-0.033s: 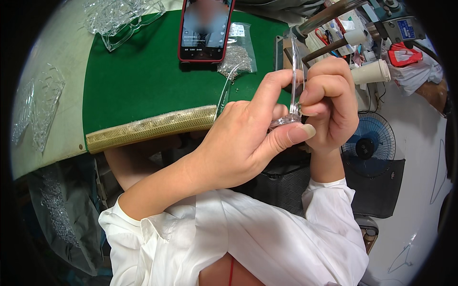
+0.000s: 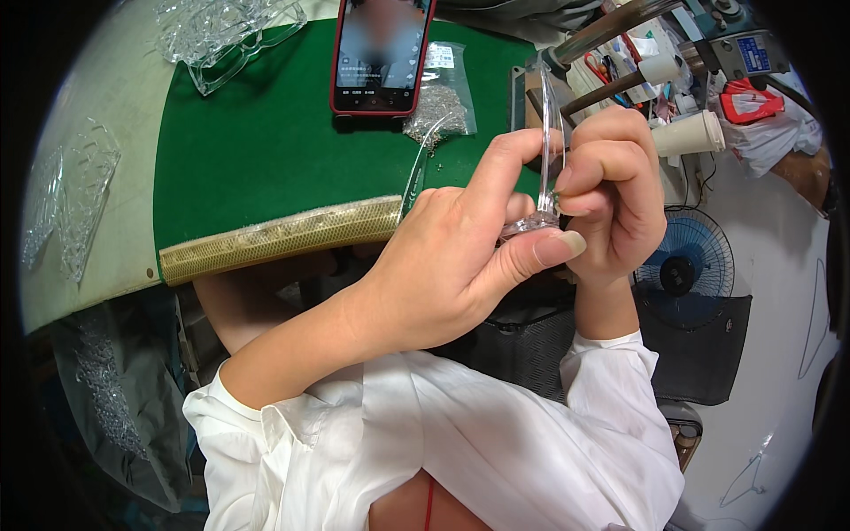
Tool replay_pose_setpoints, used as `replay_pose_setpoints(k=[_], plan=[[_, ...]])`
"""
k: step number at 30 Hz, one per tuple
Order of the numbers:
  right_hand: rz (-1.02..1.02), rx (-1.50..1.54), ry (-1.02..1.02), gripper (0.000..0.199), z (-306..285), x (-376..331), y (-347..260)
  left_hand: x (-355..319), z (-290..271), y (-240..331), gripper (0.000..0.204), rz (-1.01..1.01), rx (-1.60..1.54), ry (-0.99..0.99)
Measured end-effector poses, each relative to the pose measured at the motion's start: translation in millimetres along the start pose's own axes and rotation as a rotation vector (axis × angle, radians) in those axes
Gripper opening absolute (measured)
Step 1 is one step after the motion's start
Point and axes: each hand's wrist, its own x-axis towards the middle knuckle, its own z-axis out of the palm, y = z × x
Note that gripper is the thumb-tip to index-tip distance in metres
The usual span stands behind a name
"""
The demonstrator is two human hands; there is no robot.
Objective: The person assembles clear eyeglass frames by inserting small metal components into the frame arms. They repeatedly pick up frames, insert the parts, and place the frames on the table.
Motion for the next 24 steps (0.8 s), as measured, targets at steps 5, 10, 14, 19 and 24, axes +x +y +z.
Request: replay_pose_setpoints(k=[5,10,14,19,24], plan=[[0.152,0.206,0.007,0.017,-3.2,-2.0,-0.4,0.6,-4.5,3.0,0.068,0.013,0.139,-0.025],[0.142,0.247,-0.08,0.02,-10.2,5.0,4.5,1.3,-4.6,1.1,0.068,0.073,0.211,-0.016],[0.041,0.143,-0.144,0.022,-13.6,9.2,7.4,1.5,-3.4,2.2,0.067,0.038,0.163,-0.026],[0.012,0.134,-0.134,0.022,-10.9,9.4,8.7,0.9,-4.5,2.2,0.067,0.001,0.144,-0.034],[0.209,0.268,-0.027,0.024,-9.6,4.9,6.7,2.2,-5.4,0.9,0.069,0.003,0.131,-0.041]])
